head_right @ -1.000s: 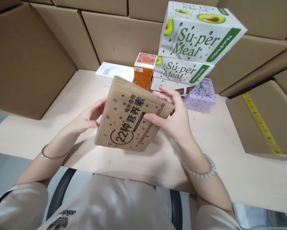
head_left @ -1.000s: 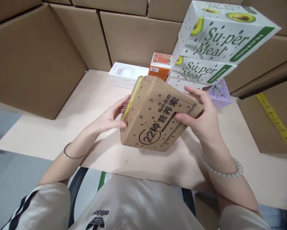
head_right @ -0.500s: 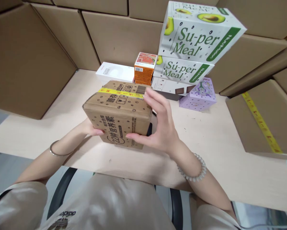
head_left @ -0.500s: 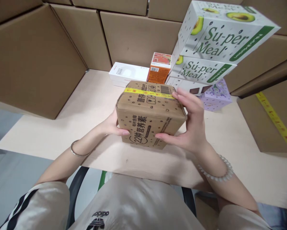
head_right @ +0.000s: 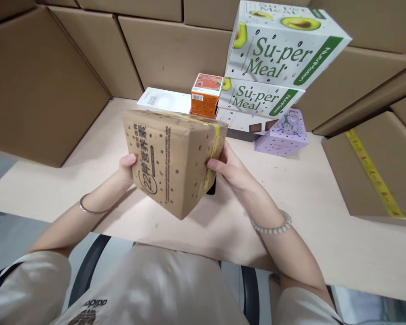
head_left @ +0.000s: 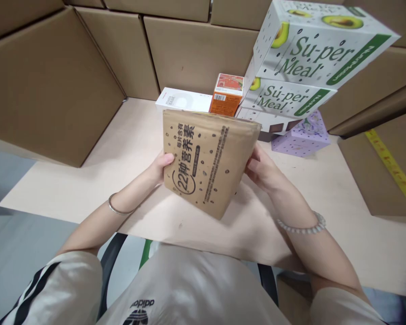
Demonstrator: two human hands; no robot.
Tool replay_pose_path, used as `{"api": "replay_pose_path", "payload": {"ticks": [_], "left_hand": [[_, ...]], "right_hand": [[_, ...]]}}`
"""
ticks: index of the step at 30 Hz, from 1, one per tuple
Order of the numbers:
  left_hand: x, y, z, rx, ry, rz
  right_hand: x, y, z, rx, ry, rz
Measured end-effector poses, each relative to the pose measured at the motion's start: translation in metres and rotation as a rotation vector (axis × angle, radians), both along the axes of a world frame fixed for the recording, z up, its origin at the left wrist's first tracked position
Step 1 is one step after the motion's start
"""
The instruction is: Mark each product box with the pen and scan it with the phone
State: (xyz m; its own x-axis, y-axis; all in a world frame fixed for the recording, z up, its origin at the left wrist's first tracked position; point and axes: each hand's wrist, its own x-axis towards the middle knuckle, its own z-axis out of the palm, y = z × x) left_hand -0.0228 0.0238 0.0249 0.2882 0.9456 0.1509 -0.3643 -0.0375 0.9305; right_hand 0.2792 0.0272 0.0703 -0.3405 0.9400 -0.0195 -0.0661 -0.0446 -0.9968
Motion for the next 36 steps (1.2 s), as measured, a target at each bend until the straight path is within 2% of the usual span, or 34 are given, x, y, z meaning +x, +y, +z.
{"api": "replay_pose_path", "payload": {"ticks": [2,4,8,12,16,19,27,32,36], "left_hand": [[0.001,0.008,0.000,0.104,0.042,0.126],[-0.001,0.017,0.002,0.239,0.126,0.209],[-0.008,0.025,0.008,0.445,0.364,0.209],[-0.013,0.025,0.020,0.572,0.513,0.213],[-0.009,0.022,0.031,0.585,0.556,0.182],[-0.003,0.019,0.034,0.599,0.567,0.178],[0.003,0.019,0.027,0.618,0.560,0.261],[0.000,0.019,0.027,0.645,0.635,0.295],[0.001,0.017,0.028,0.658,0.605,0.304]], "right_hand": [[-0.002,0.002,-0.001,0.033,0.022,-0.067],[-0.004,0.006,-0.004,0.149,0.002,-0.151],[-0.010,0.012,-0.022,0.434,-0.152,-0.284],[-0.013,0.010,-0.043,0.546,-0.219,-0.303],[-0.013,0.004,-0.044,0.567,-0.260,-0.322],[-0.013,0.001,-0.040,0.553,-0.256,-0.354],[-0.017,0.003,-0.051,0.454,-0.163,-0.338],[-0.019,0.003,-0.060,0.439,-0.177,-0.314],[-0.020,0.004,-0.061,0.440,-0.168,-0.309]]}}
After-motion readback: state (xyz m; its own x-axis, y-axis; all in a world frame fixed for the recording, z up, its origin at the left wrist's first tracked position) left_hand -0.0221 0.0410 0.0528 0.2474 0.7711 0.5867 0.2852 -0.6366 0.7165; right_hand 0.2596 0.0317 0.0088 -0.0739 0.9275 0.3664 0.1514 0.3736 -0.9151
